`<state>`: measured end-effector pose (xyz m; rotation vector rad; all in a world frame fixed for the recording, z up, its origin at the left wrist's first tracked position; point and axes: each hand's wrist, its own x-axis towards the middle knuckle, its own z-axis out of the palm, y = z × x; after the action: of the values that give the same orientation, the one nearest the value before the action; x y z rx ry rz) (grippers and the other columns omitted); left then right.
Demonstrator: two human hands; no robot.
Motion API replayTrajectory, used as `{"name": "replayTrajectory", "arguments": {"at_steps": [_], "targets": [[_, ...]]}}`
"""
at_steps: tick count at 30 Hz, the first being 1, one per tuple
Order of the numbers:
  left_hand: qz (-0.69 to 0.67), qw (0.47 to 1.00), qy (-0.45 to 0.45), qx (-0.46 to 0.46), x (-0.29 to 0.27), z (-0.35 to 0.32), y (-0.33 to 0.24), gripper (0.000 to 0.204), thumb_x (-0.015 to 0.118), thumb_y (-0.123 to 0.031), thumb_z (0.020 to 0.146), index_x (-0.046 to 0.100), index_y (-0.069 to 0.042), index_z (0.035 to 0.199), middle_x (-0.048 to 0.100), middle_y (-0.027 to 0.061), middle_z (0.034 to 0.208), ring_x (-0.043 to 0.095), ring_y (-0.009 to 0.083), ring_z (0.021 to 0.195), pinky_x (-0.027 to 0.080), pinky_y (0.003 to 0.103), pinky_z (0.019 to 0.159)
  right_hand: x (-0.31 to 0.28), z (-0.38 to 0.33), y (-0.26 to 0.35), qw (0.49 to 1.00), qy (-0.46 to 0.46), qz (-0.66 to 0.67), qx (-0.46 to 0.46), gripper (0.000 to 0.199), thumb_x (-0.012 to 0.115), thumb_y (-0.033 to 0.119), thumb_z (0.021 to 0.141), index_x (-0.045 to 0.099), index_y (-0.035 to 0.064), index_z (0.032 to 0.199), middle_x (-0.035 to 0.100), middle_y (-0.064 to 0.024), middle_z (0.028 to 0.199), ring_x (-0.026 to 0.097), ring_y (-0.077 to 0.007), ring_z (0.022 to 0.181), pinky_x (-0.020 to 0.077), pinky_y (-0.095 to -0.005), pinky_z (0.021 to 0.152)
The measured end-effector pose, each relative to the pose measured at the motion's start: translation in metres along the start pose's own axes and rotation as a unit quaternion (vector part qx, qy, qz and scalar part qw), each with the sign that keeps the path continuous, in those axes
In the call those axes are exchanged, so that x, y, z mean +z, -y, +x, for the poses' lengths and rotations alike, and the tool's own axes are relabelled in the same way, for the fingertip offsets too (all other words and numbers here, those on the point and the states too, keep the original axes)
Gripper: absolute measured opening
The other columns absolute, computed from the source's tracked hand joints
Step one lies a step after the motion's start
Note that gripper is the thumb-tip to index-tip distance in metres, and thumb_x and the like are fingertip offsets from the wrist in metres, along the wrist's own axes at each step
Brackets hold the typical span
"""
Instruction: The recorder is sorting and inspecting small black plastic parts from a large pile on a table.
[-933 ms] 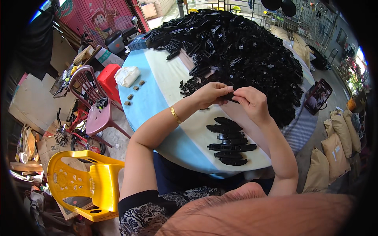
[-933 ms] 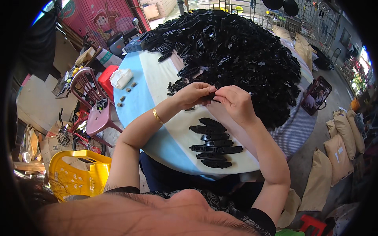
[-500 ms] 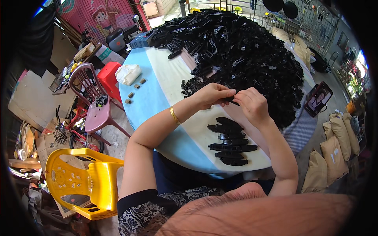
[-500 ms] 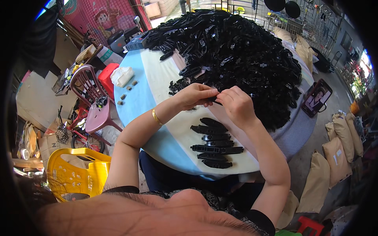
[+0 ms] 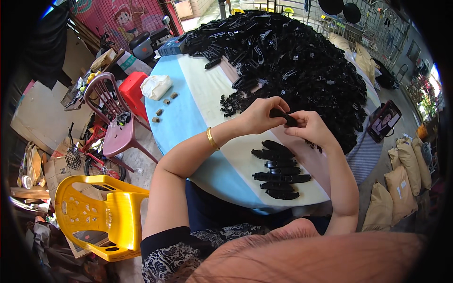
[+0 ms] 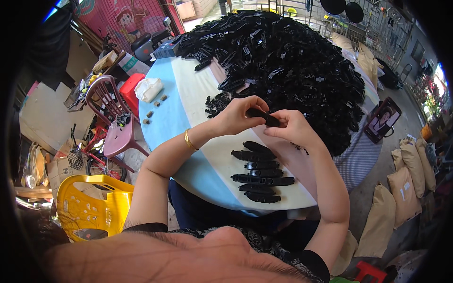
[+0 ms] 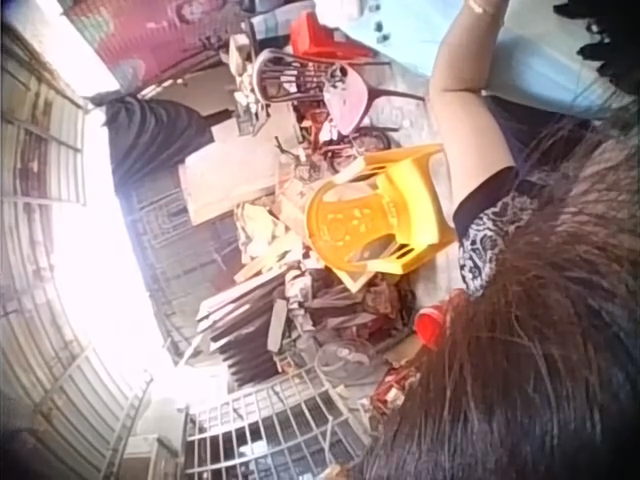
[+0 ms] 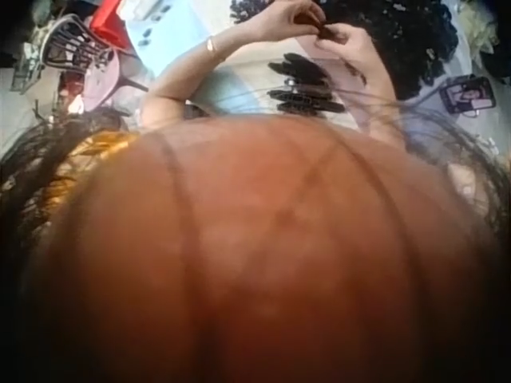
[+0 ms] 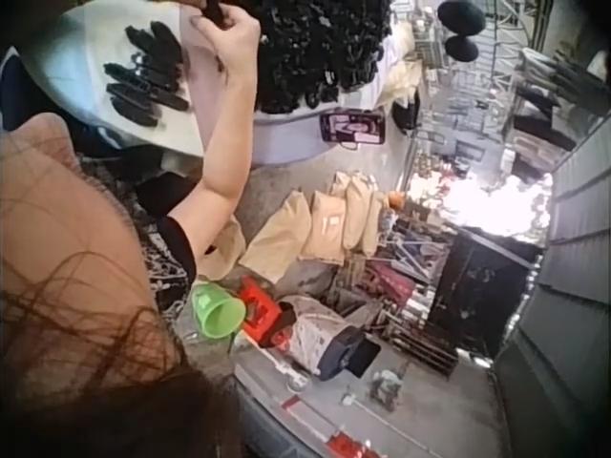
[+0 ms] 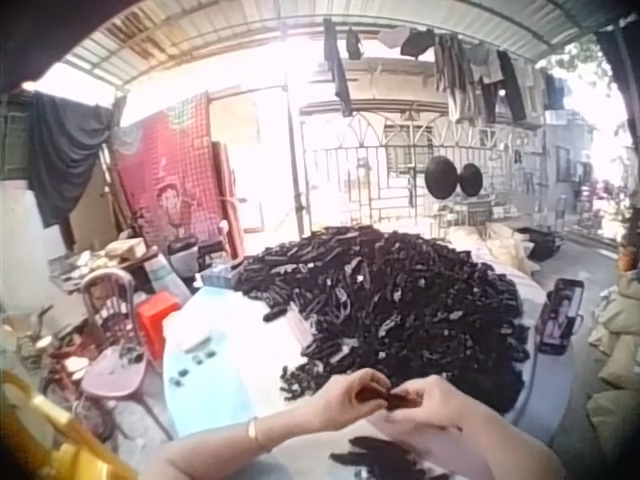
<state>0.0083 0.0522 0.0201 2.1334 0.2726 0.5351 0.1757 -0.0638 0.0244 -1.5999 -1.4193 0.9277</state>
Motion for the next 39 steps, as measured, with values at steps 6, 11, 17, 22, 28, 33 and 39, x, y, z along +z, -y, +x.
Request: {"name": "replayTrajectory", "arguments": {"at_steps": [6,11,17,22,28,33,39], "targets": [[0.001,1.000,0.011,0.025,-0.005,0.000,-0.002,0.030,0.068,-0.008,0.078,0.055,0.000,0.103,0.063,0.0070,0.093,0.057,0.0092,0.083,0.047,0.024,0.073,0.002,0.000,-0.003,1.000,-0.024,0.004,-0.005,0.028,0.071,0.010,0.074,0.065,-0.0035,0.098,0.066,-0.0053,0.074,0.058,-0.0075,0.064,0.0454,-0.0204,0.059],[-0.014,0.986,0.160,0.053,-0.001,-0.002,0.013,0.023,0.068,-0.007,0.077,0.059,-0.002,0.098,0.063,0.0052,0.091,0.058,0.0120,0.083,0.047,0.026,0.074,-0.006,0.011,-0.018,0.998,-0.016,0.055,0.014,0.030,0.068,0.023,0.082,0.064,0.0004,0.100,0.066,-0.0045,0.076,0.059,-0.0083,0.064,0.0460,-0.0220,0.057],[-0.036,0.962,0.265,0.061,-0.007,0.007,0.005,0.037,0.064,-0.037,0.083,0.065,-0.003,0.099,0.065,0.0050,0.081,0.060,0.0151,0.075,0.046,0.030,0.066,0.022,0.020,-0.047,0.864,-0.205,-0.402,-0.224,0.020,0.067,0.020,0.073,0.065,0.0069,0.088,0.059,-0.0076,0.085,0.058,-0.0266,0.082,0.0495,-0.0359,0.066],[0.471,0.857,-0.207,0.019,-0.038,0.047,0.094,0.029,0.067,-0.032,0.077,0.069,-0.003,0.084,0.066,0.0145,0.075,0.061,0.0316,0.067,0.049,0.038,0.063,0.034,0.032,-0.049,0.836,-0.209,-0.455,-0.226,0.010,0.064,0.013,0.070,0.059,0.0065,0.076,0.057,-0.0069,0.081,0.057,-0.0246,0.080,0.0496,-0.0351,0.064],[0.352,0.916,-0.038,-0.191,-0.044,0.068,0.086,0.028,0.073,-0.030,0.069,0.069,-0.005,0.081,0.066,0.0151,0.084,0.063,0.0306,0.083,0.050,0.037,0.074,0.031,0.024,-0.046,0.852,-0.212,-0.402,-0.259,0.008,0.063,0.011,0.071,0.057,0.0070,0.073,0.057,-0.0060,0.080,0.057,-0.0237,0.081,0.0496,-0.0345,0.064],[0.323,0.931,-0.115,-0.124,-0.037,0.053,0.080,0.031,0.072,-0.016,0.070,0.062,-0.003,0.097,0.066,0.0148,0.082,0.063,0.0300,0.082,0.050,0.037,0.072,0.033,0.022,-0.039,0.870,-0.186,-0.373,-0.263,0.009,0.062,0.008,0.071,0.060,0.0068,0.080,0.059,-0.0056,0.080,0.058,-0.0240,0.080,0.0495,-0.0346,0.067],[-0.314,0.927,-0.157,-0.135,-0.041,0.040,0.066,0.040,0.065,-0.002,0.078,0.047,-0.001,0.113,0.061,0.0105,0.095,0.063,0.0236,0.086,0.055,0.036,0.076,0.033,0.023,-0.039,0.880,-0.203,-0.331,-0.274,0.022,0.063,0.004,0.071,0.062,0.0068,0.092,0.062,-0.0068,0.084,0.060,-0.0245,0.077,0.0501,-0.0333,0.068]]}}
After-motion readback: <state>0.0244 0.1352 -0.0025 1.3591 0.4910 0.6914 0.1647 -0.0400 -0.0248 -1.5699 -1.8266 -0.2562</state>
